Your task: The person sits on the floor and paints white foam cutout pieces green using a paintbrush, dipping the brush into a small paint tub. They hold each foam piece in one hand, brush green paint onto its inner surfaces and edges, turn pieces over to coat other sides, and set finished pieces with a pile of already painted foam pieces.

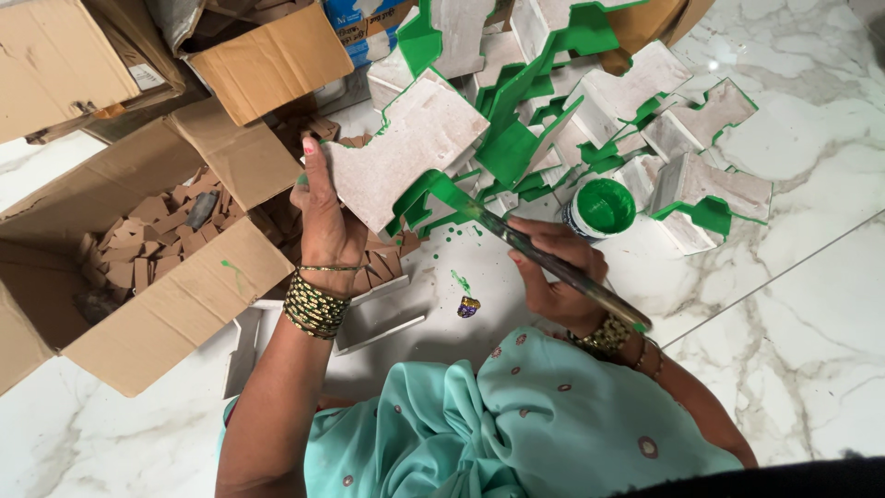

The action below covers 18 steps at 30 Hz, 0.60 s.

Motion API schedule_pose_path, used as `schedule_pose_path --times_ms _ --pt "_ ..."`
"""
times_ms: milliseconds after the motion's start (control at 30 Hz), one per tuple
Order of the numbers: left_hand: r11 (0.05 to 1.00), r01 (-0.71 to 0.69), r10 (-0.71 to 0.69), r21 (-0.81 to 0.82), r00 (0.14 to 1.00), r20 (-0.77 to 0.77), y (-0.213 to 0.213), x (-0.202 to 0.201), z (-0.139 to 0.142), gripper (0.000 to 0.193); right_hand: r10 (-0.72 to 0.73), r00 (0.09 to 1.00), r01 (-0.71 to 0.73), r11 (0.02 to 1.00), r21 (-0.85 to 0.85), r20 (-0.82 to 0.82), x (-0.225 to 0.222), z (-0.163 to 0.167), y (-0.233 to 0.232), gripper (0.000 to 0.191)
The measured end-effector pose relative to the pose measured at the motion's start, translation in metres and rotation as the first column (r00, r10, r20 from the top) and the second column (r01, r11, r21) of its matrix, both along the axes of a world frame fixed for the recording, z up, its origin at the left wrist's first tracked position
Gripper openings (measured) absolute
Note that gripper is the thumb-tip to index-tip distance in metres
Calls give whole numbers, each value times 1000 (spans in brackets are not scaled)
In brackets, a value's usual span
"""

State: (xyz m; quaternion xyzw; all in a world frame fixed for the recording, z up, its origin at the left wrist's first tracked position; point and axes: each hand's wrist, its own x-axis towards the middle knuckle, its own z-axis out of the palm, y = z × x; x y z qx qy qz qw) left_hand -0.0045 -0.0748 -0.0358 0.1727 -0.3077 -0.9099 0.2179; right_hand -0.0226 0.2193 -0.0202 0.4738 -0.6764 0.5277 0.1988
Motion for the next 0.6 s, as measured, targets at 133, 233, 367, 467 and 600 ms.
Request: schedule_pose_path --times_ms 133,233,367,467,600 --pt "1000 6 -6 -26 1000 -22 -2 2 1 55 11 999 -9 999 -33 39 2 4 8 41" --pt "999 24 -25 -36 1000 -14 1 4 2 54 9 999 -6 997 -77 34 -7 3 1 41" --pt "998 22 -24 -60 999 -44 6 3 -2 52 35 999 -33 996 -81 27 -17 -2 -15 43" --pt "999 3 -4 -32 1000 -21 3 1 -6 55 61 997 -58 996 -62 47 -15 -5 -15 44" --pt "999 -26 27 -17 999 26 -3 -1 -8 64 24 999 -24 1000 4 35 -2 -5 3 44"
